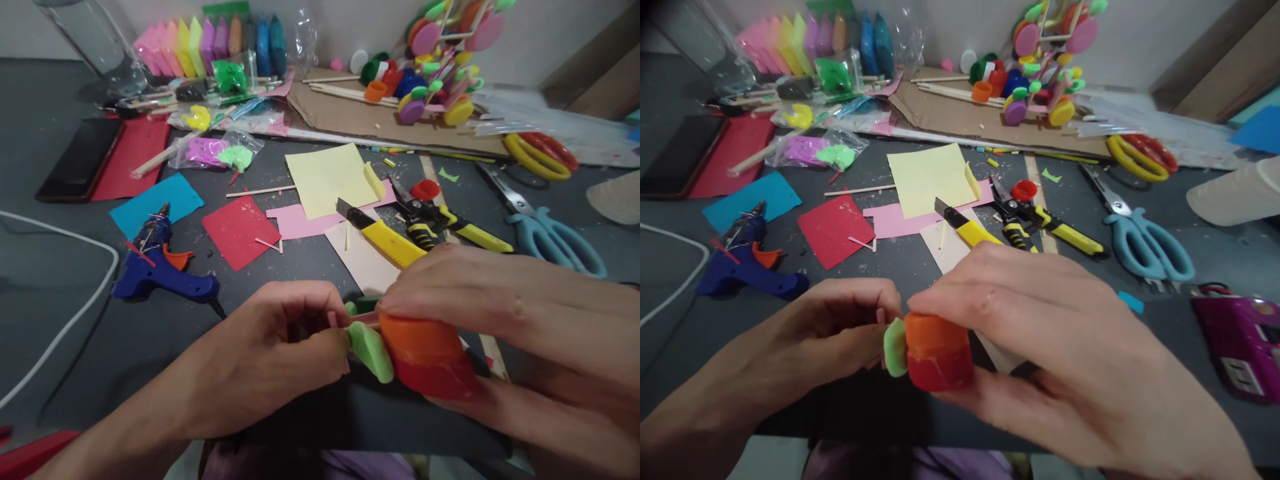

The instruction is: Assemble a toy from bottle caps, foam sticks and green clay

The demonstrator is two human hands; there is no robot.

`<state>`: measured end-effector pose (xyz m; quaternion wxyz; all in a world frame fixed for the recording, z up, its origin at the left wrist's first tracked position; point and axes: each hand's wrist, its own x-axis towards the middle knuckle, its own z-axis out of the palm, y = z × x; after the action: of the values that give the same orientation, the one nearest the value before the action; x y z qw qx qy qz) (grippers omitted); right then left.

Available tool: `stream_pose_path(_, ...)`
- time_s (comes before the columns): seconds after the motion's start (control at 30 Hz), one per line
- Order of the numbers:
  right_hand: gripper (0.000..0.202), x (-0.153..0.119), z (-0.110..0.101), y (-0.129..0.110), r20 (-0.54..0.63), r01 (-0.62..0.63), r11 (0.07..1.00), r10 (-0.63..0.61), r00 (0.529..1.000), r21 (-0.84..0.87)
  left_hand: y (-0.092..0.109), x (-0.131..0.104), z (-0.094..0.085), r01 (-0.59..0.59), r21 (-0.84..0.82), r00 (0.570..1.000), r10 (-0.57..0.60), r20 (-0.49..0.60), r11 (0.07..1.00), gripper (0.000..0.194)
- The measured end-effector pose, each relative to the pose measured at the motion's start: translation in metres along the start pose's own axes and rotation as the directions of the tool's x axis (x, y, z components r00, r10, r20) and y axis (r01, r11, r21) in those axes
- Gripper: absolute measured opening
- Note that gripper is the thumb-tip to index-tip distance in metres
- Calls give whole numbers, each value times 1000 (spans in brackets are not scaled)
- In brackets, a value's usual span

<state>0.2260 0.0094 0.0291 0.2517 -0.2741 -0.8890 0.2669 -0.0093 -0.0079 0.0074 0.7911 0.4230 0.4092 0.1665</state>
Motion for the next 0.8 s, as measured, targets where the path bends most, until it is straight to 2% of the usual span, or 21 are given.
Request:
stream_pose_path(0.23,22,0,0,0,12,0,999,0,1000,33,0,1,1,-18,4,1000,18,-6,1000,22)
stream_pose_path(0.43,21,1,0,-1,-24,-14,999,14,1000,31,3,-1,1,15,-14,1000,-15,9,1000,21)
stream_pose_path(0.8,28,5,2,2,-42,-103,986,109,993,131,2,-2,1,-1,-43,1000,1,6,999,21)
